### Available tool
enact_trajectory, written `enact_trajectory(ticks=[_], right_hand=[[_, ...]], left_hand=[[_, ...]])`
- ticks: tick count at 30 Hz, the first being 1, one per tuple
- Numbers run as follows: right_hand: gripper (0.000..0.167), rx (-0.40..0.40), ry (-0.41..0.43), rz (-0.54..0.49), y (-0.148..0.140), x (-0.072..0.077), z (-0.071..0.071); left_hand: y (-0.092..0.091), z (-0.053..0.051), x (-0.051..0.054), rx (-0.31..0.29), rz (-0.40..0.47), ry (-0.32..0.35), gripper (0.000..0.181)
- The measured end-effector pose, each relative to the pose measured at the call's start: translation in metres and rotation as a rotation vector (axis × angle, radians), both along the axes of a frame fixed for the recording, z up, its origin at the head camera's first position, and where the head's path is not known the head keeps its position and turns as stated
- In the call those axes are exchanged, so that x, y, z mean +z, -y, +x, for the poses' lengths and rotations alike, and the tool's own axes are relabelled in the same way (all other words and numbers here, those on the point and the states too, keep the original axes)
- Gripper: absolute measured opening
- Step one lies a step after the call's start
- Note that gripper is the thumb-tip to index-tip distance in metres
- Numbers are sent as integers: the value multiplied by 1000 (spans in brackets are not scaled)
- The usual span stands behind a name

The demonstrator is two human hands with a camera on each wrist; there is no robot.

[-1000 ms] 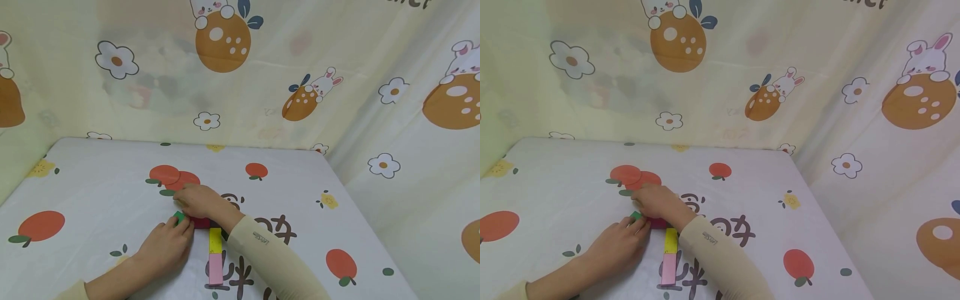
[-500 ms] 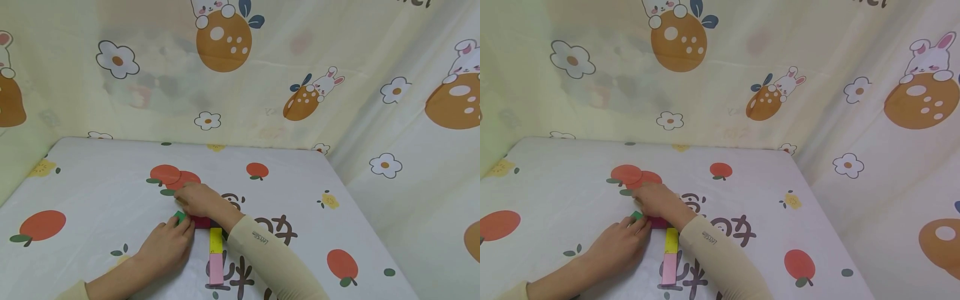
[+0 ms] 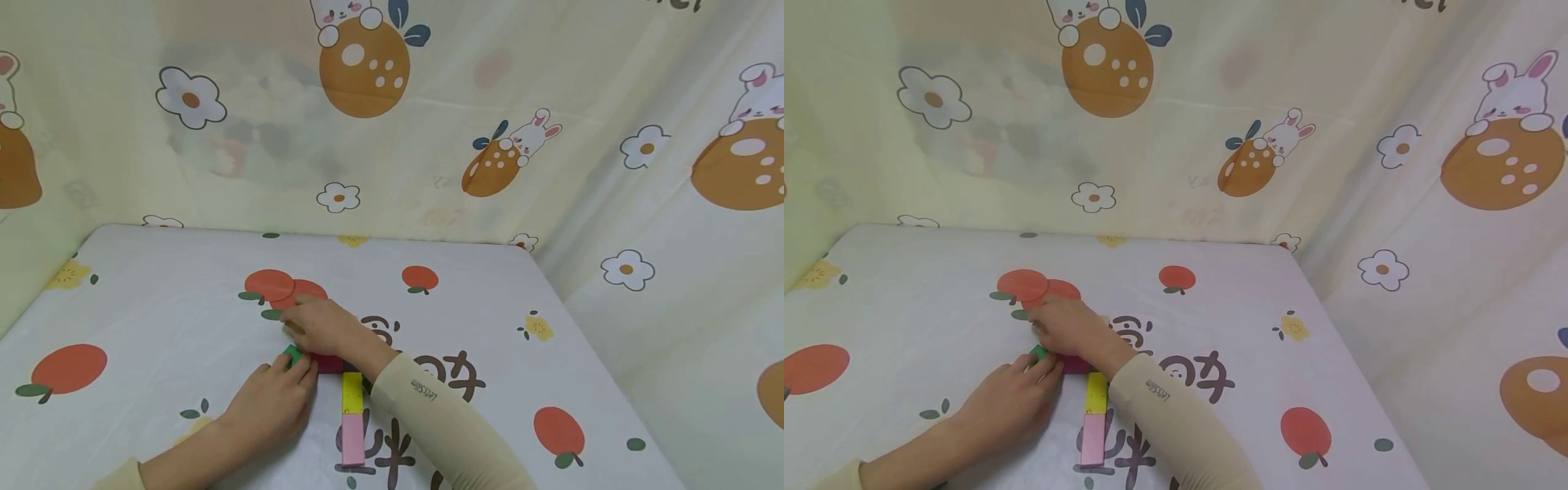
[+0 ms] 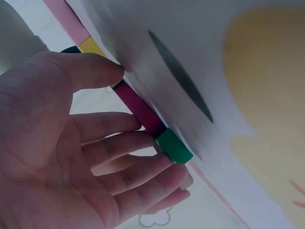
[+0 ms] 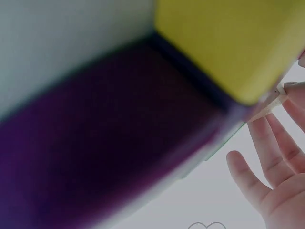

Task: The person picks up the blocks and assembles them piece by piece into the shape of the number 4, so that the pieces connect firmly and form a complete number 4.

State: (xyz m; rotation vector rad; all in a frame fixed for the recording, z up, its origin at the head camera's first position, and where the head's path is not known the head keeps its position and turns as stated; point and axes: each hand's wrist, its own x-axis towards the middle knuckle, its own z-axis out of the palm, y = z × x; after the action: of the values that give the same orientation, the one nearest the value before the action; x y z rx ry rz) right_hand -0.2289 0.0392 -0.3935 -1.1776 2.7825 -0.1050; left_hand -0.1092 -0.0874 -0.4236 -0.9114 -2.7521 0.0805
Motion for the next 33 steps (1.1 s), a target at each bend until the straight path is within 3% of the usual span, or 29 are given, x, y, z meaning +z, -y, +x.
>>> enact_trajectory(ticks=[15, 25, 29, 33], right_hand=[[30, -48, -82, -89, -1, 1, 0], [27, -66, -146, -107, -4, 3, 0], [27, -122, -148, -114, -4, 4, 0], [33, -223, -88, -160, -3, 6, 0]], left_hand=[[1, 2, -1, -18, 36, -64, 44], [0, 1, 0, -10, 20, -46, 46], [0, 1, 1, -2, 15, -16, 48], [-1, 1, 2, 2, 16, 2, 50]])
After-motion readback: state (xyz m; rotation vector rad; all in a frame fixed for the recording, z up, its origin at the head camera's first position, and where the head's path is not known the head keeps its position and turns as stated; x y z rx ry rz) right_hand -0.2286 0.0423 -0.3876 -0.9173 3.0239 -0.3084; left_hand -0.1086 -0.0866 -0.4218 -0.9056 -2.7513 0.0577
